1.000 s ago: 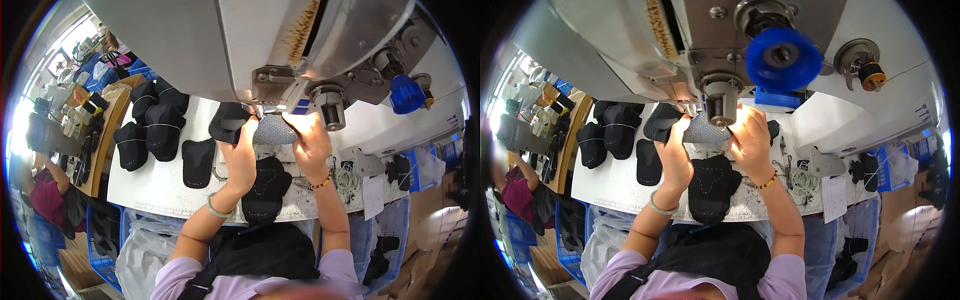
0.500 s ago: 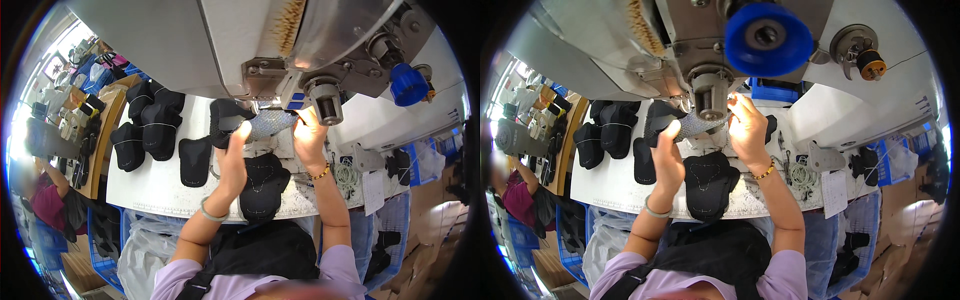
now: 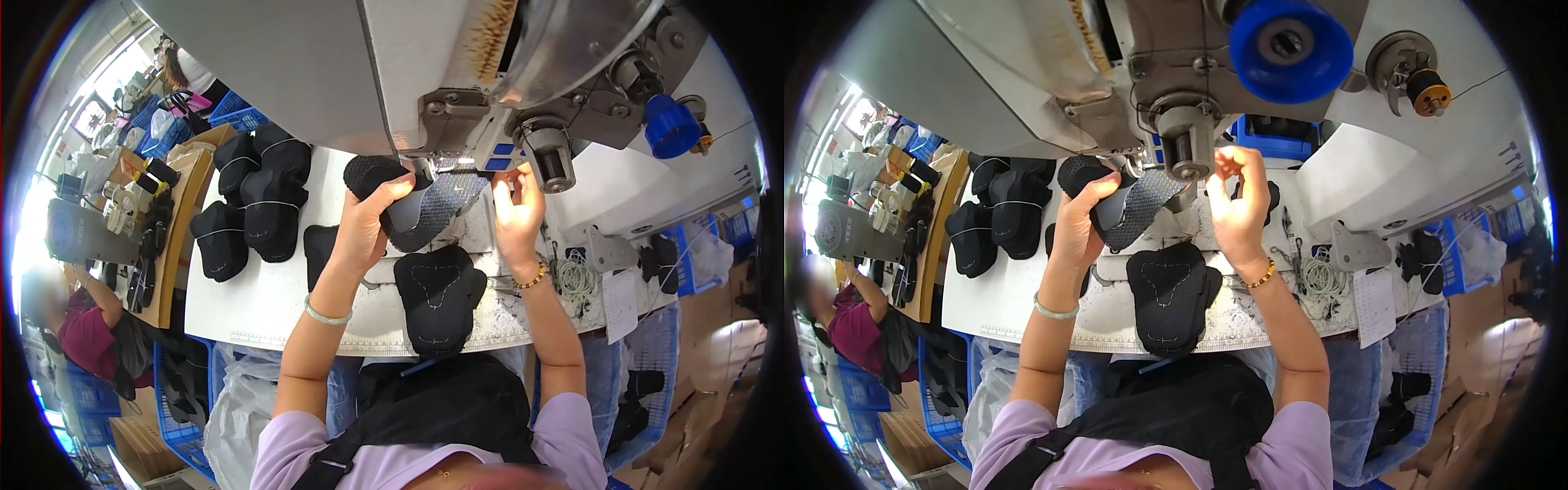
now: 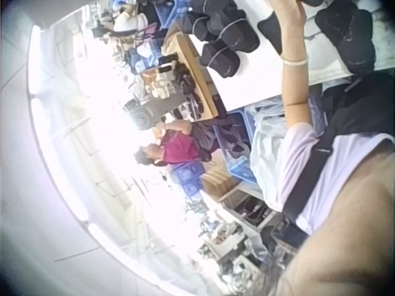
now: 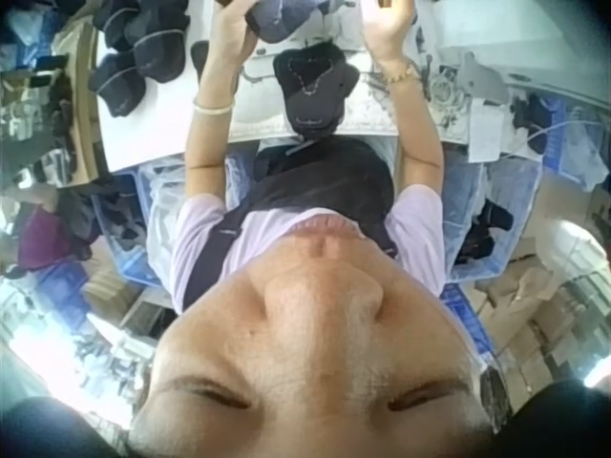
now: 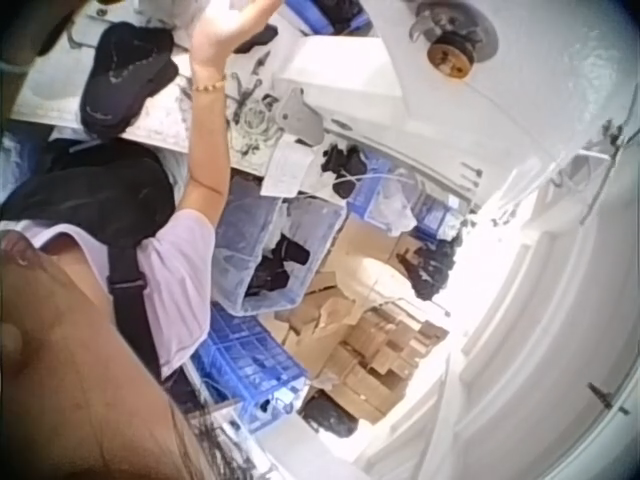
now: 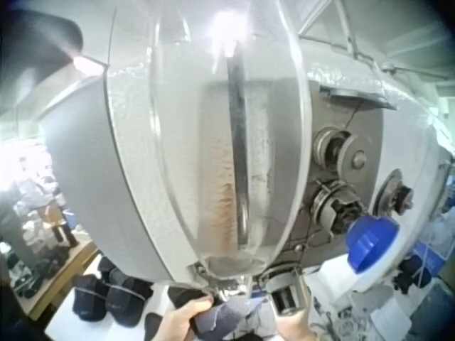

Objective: The recorder uses an industrial sewing machine to stitch together black fabric/foam shoe components.

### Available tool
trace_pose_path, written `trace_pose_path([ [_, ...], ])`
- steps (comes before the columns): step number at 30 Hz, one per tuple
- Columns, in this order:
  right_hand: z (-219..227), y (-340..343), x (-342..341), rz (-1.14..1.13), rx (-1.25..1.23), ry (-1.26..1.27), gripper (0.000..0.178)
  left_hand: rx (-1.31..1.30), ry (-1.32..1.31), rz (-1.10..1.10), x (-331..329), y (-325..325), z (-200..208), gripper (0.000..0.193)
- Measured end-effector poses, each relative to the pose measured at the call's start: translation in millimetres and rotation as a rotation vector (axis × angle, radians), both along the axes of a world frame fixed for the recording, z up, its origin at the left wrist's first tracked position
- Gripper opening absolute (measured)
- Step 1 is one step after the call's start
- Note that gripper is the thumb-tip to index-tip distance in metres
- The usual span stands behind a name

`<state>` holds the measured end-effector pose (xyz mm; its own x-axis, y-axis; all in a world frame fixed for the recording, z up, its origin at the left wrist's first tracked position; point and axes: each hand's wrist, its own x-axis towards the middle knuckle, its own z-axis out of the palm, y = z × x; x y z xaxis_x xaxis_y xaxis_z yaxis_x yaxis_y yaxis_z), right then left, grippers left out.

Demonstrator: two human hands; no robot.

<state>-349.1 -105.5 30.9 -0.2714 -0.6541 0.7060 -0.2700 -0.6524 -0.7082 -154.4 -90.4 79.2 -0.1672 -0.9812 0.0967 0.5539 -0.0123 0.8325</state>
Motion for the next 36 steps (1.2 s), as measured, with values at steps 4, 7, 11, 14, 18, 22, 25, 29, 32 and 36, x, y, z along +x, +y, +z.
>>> trace_pose_path([
  [4,0,16,8,0.060,0.042,-0.042,0.010,0.054,0.043,0.049,-2,3,-8,0.021],
  [7,4,24,10,0.139,-0.060,0.036,0.023,-0.090,0.049,0.095,-14,12,-2,0.016],
  [11,14,36,14,0.327,0.110,-0.064,0.034,-0.255,-0.066,0.418,-36,23,-13,0.010],
  [14,12,39,14,0.423,0.183,-0.142,0.040,-0.292,-0.078,0.571,-54,29,-12,0.008],
  [18,15,45,16,0.532,0.336,-0.200,0.037,-0.300,-0.090,0.576,-54,31,-9,0.006],
  [22,34,53,23,0.650,0.559,-0.279,0.030,-0.198,-0.138,0.457,-39,30,-5,0.007],
  [25,42,53,22,0.678,0.621,-0.317,0.025,-0.079,-0.191,0.398,-17,35,-9,0.011],
  [29,46,53,21,0.623,0.613,-0.241,0.023,-0.684,-0.683,0.766,26,25,-22,0.025],
  [32,45,53,23,0.578,0.576,-0.204,0.023,-1.274,-1.347,0.857,44,29,-16,0.051],
  [36,50,55,23,0.589,0.595,-0.206,0.020,-1.477,-1.295,0.756,29,18,-12,0.059],
])
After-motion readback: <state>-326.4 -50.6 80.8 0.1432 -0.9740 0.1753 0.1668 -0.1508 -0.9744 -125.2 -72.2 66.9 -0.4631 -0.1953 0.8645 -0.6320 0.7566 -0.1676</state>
